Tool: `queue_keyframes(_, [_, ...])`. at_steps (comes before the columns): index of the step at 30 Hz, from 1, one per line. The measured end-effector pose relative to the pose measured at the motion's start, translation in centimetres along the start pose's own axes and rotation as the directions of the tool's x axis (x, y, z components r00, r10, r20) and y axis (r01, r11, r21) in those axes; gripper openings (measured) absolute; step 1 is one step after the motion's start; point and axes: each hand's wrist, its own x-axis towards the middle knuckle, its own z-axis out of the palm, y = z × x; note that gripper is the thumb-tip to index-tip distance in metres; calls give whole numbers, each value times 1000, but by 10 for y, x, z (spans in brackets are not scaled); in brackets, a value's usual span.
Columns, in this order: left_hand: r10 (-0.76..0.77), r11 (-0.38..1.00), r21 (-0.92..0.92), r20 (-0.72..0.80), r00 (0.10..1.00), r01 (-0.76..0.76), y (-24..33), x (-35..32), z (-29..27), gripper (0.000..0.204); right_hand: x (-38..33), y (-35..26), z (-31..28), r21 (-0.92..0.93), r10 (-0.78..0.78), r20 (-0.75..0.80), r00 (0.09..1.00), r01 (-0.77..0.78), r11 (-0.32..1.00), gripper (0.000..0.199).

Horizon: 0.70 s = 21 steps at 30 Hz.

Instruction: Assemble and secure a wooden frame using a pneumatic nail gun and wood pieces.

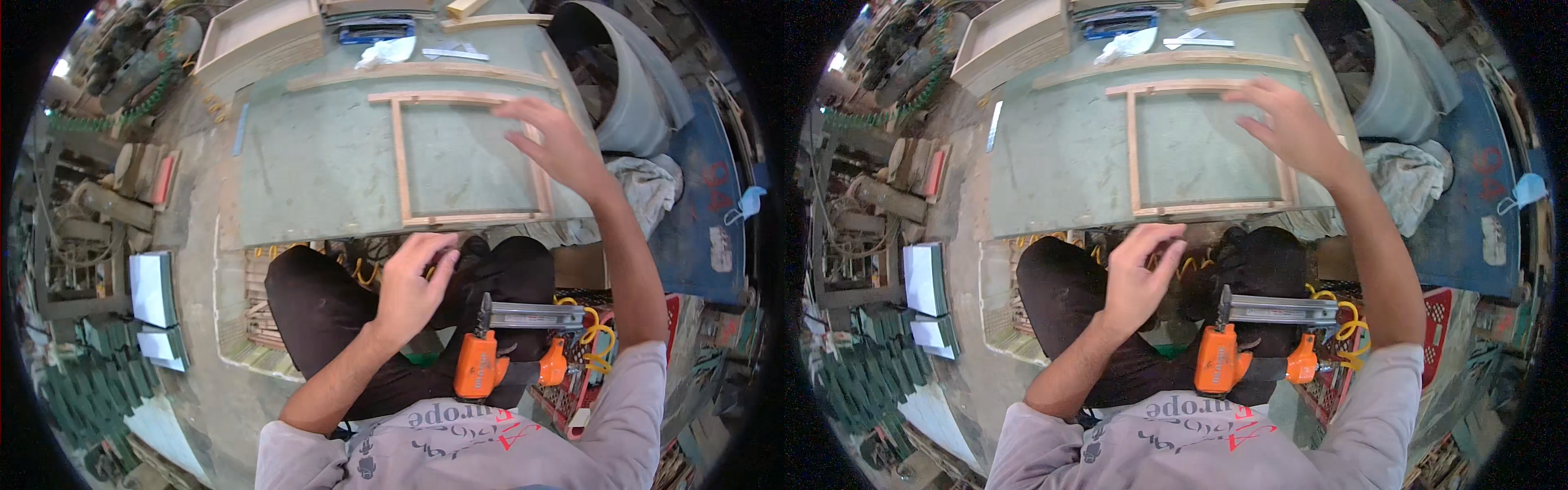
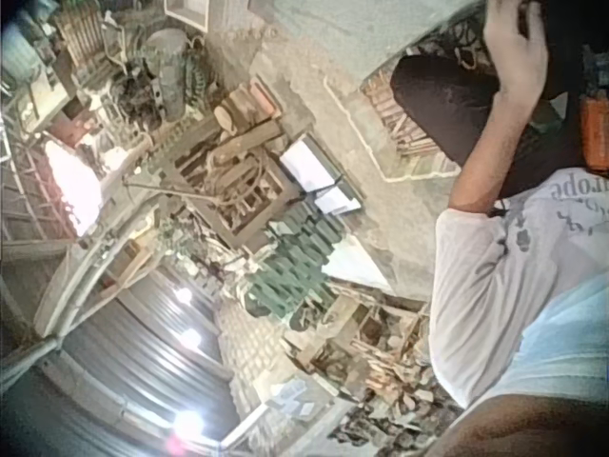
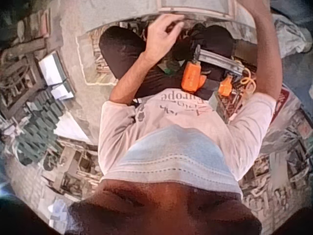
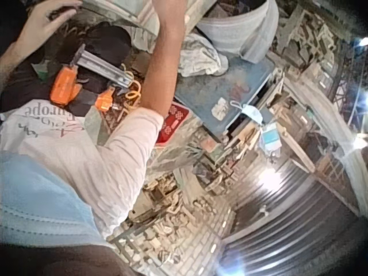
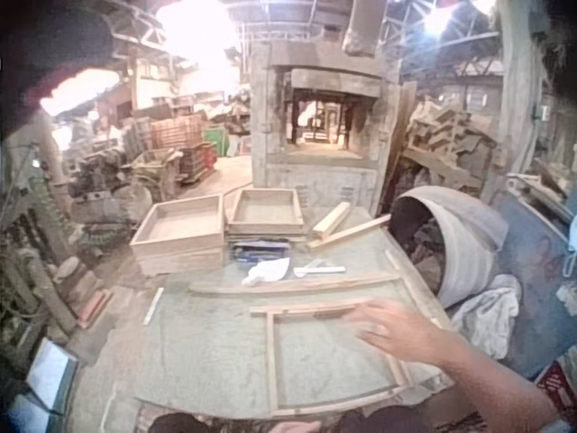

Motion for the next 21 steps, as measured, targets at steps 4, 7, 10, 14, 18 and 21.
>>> queue_keyframes(4, [262,889,425,-172,950,-168,-22,4,-30,21,-58,-17,-13,-17,57,39,998,-56,998,26])
queue_keyframes(7, [306,820,546,-167,937,-170,-28,8,-39,27,-86,-22,-14,-36,168,88,982,-165,986,27])
queue_keyframes(10, [294,810,564,-155,943,-160,-28,11,-36,30,-108,-26,-12,-48,208,80,975,-205,978,28])
queue_keyframes(14, [320,839,513,-194,928,-182,-32,14,-29,30,-125,-28,-2,21,268,32,963,-269,963,29])
queue_keyframes(18, [312,841,519,-236,921,-152,-37,12,-33,30,-130,-20,15,134,266,-63,962,-256,957,27])
queue_keyframes(21, [307,844,514,-234,923,-151,-37,11,-32,30,-133,-16,20,138,264,-94,960,-250,958,26])
